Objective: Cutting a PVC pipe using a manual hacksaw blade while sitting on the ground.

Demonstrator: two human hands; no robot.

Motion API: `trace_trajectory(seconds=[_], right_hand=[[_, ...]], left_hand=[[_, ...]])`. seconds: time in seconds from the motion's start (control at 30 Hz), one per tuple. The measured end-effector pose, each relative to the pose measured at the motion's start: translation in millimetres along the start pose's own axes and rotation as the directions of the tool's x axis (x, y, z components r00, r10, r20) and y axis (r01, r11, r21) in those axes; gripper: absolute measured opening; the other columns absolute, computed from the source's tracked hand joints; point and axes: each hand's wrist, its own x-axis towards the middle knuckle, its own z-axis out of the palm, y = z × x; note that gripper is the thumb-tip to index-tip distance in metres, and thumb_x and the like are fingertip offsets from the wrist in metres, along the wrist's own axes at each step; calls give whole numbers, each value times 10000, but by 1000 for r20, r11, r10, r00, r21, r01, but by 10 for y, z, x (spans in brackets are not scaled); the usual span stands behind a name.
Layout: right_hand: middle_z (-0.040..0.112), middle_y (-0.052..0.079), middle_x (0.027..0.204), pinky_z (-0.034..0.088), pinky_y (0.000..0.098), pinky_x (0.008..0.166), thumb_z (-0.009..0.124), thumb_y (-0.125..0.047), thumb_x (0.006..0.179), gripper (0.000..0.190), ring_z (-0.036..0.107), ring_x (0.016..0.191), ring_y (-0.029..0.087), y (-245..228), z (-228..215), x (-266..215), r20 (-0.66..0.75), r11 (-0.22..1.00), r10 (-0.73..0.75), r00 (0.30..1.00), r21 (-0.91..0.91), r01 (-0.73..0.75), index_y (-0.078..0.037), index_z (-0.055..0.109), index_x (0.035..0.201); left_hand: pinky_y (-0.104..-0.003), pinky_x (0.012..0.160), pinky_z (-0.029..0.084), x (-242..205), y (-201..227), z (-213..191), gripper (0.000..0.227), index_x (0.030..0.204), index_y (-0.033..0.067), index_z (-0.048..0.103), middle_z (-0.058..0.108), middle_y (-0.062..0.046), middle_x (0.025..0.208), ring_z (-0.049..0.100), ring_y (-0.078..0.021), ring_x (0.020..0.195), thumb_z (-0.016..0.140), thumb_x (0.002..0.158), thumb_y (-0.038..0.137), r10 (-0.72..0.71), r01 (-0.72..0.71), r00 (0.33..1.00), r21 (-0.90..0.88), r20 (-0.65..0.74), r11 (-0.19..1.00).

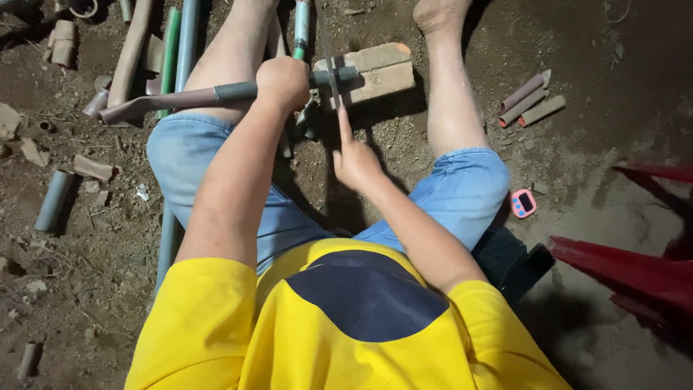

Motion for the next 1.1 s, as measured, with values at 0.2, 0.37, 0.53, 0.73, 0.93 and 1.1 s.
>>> trace_trajectory(seconds=[0.2, 0.37, 0.53, 0.73, 0.93, 1.1], right_hand=[[702, 165, 677, 517, 456, 440, 577, -164, 1037, 963, 631, 472, 353, 446, 747, -632, -11, 994, -110, 994, -27, 110, 32, -112, 1679], [689, 169, 656, 498, 497, 450, 562, -177, 1055, 940, 615, 475, 380, 211, 249, -158, -44, 999, -44, 998, 25, 45, -13, -109, 1692], [700, 226, 732, 513, 525, 510, 576, -155, 1034, 957, 646, 540, 408, 120, 121, -147, -76, 997, -72, 994, -13, 71, 24, -111, 1676], [676, 210, 718, 510, 491, 491, 561, -144, 1052, 865, 626, 518, 386, 338, 402, -683, -169, 992, -97, 981, 59, 108, 9, 13, 1703], [655, 133, 646, 500, 449, 485, 515, -152, 1090, 829, 605, 492, 315, 369, 416, -675, -112, 994, -69, 991, 75, 78, 3, -13, 1708], [383, -75, 616, 311, 249, 392, 465, -122, 1106, 748, 396, 484, 95, 406, 268, -730, -92, 871, 67, 994, 490, -14, -76, 63, 1735]], left_hand=[[-465, 639, 614, 80, -61, -53, 198, 959, 38, 814, 775, -160, 858, 748, -363, 699, 700, 859, 164, -11, 17, 995, -61, 101, 998], [-465, 650, 620, 33, -19, -76, 197, 951, 51, 826, 777, -184, 889, 751, -364, 696, 685, 868, 162, -18, 20, 998, -40, 60, 999], [-484, 629, 602, 61, -43, 33, 173, 919, 54, 814, 772, -178, 862, 748, -387, 701, 680, 877, 155, -30, 30, 999, -55, -14, 998], [-483, 595, 590, -16, -7, 15, 169, 939, 76, 812, 756, -162, 854, 728, -373, 675, 658, 925, 144, -27, 25, 998, -32, -55, 999], [-435, 493, 546, -29, 4, 370, 139, 833, 127, 762, 724, -100, 698, 673, -300, 524, 642, 901, 144, 28, 4, 910, 78, -413, 997], [-385, 540, 531, -47, 25, 560, 127, 835, 183, 661, 706, -53, 715, 673, -231, 598, 615, 951, 159, 95, 60, 812, 245, -576, 968]])
